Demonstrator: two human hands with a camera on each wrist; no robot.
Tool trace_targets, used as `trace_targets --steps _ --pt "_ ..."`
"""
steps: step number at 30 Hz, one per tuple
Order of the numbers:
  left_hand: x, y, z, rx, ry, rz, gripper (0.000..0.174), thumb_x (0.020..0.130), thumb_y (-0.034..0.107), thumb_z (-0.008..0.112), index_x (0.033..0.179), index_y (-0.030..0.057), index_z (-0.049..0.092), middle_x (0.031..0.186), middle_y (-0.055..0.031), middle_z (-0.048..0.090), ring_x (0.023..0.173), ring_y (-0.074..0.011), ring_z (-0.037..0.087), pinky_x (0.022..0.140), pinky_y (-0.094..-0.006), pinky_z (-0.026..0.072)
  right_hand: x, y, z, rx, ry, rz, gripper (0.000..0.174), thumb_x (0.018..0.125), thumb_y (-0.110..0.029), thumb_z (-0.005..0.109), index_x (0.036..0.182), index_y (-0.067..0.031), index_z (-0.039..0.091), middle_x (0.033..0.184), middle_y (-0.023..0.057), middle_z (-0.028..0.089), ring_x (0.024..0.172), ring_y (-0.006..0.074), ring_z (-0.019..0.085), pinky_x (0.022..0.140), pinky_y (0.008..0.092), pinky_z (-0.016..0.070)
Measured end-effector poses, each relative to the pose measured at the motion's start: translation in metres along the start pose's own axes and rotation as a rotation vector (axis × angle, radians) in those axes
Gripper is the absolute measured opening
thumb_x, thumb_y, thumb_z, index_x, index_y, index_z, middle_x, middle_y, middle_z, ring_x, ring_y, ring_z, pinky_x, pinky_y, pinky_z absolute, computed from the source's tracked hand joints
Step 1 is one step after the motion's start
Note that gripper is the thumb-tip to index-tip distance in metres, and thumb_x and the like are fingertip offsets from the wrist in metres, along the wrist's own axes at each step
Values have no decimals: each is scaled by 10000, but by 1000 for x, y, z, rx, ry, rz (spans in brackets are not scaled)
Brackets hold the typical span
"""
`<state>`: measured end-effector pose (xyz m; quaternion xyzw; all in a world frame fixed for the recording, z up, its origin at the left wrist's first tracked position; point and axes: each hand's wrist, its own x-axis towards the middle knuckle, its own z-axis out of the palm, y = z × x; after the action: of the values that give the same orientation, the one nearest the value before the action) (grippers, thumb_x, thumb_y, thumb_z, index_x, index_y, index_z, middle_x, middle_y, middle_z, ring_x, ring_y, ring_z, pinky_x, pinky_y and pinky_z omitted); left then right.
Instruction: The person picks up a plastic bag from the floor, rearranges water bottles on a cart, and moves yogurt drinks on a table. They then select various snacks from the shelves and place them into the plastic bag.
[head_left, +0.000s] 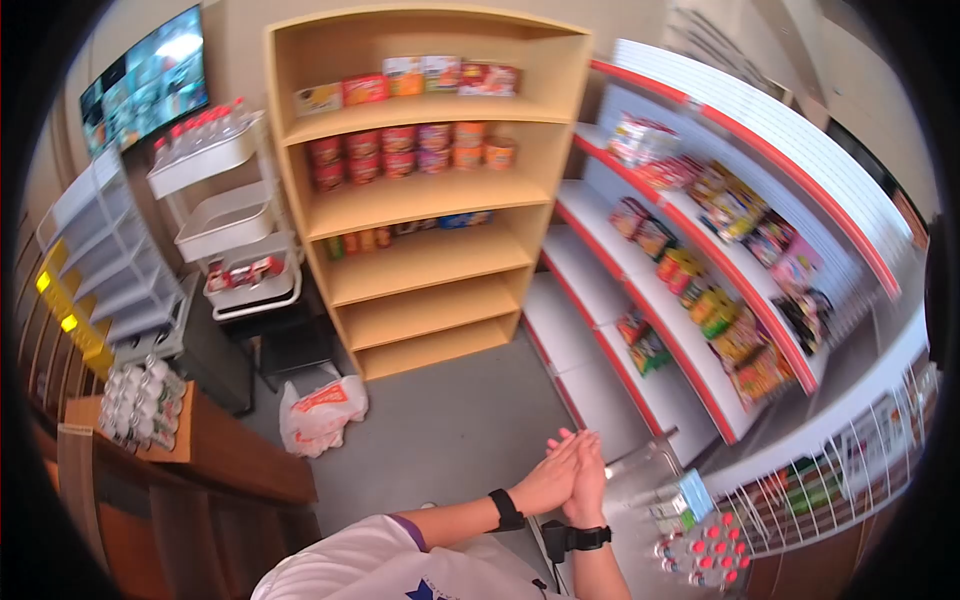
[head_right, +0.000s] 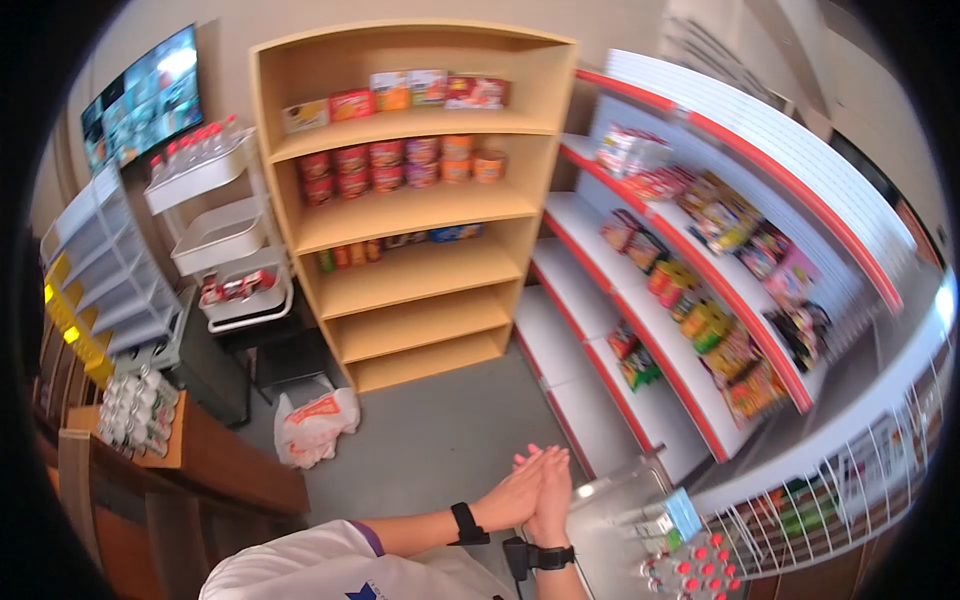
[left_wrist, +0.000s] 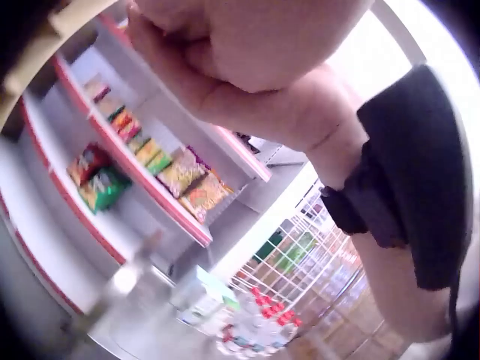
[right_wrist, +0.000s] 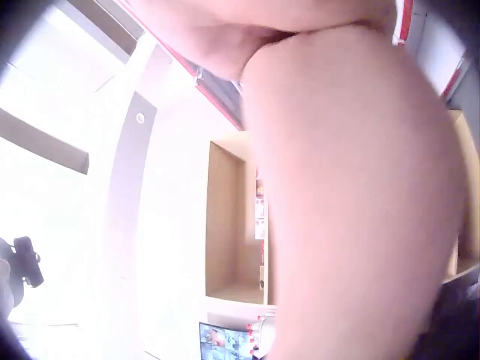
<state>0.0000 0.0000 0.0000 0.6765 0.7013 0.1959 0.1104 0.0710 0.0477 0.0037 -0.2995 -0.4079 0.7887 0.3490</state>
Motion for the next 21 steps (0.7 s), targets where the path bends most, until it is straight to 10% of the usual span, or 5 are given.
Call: trace_targets --steps 2,7,10,12,21 --pt "19 25 8 -205 361 186 538 917 175 388 1382 -66 265 1454 -234 254 1375 -329 218 1144 -395 155 6 -35 -29 -13 21 13 456 979 -372 398 1327 -78 380 1289 141 472 1038 273 568 883 412 488" --pt "-27 -114 -90 -468 357 141 567 845 132 476 1362 -46 326 1436 -209 305 1348 -345 270 1136 -395 180 94 22 116 219 -84 -61 504 960 -433 411 1268 -35 431 1184 119 529 1055 259 539 1000 427 401" --pt "-35 -130 -141 -862 -62 138 475 894 175 439 1358 81 407 1443 -156 320 1350 -342 258 1132 -407 172 133 39 111 500 -323 5 574 952 -464 403 1343 -46 372 1337 134 432 1199 250 444 1063 416 331" --pt "-24 -153 -140 -476 470 242 462 888 262 495 1343 196 452 1450 -100 324 1351 -324 259 1125 -440 177 129 42 146 462 -421 33 614 952 -488 371 1375 -46 326 1396 140 359 1256 256 381 1082 418 303" --pt "-11 -261 -154 17 682 -114 573 883 379 515 1399 181 364 1462 -115 300 1367 -310 233 1110 -493 175 154 33 243 453 -732 243 658 965 -480 320 1446 -52 185 1508 118 179 1384 246 199 1145 381 144"
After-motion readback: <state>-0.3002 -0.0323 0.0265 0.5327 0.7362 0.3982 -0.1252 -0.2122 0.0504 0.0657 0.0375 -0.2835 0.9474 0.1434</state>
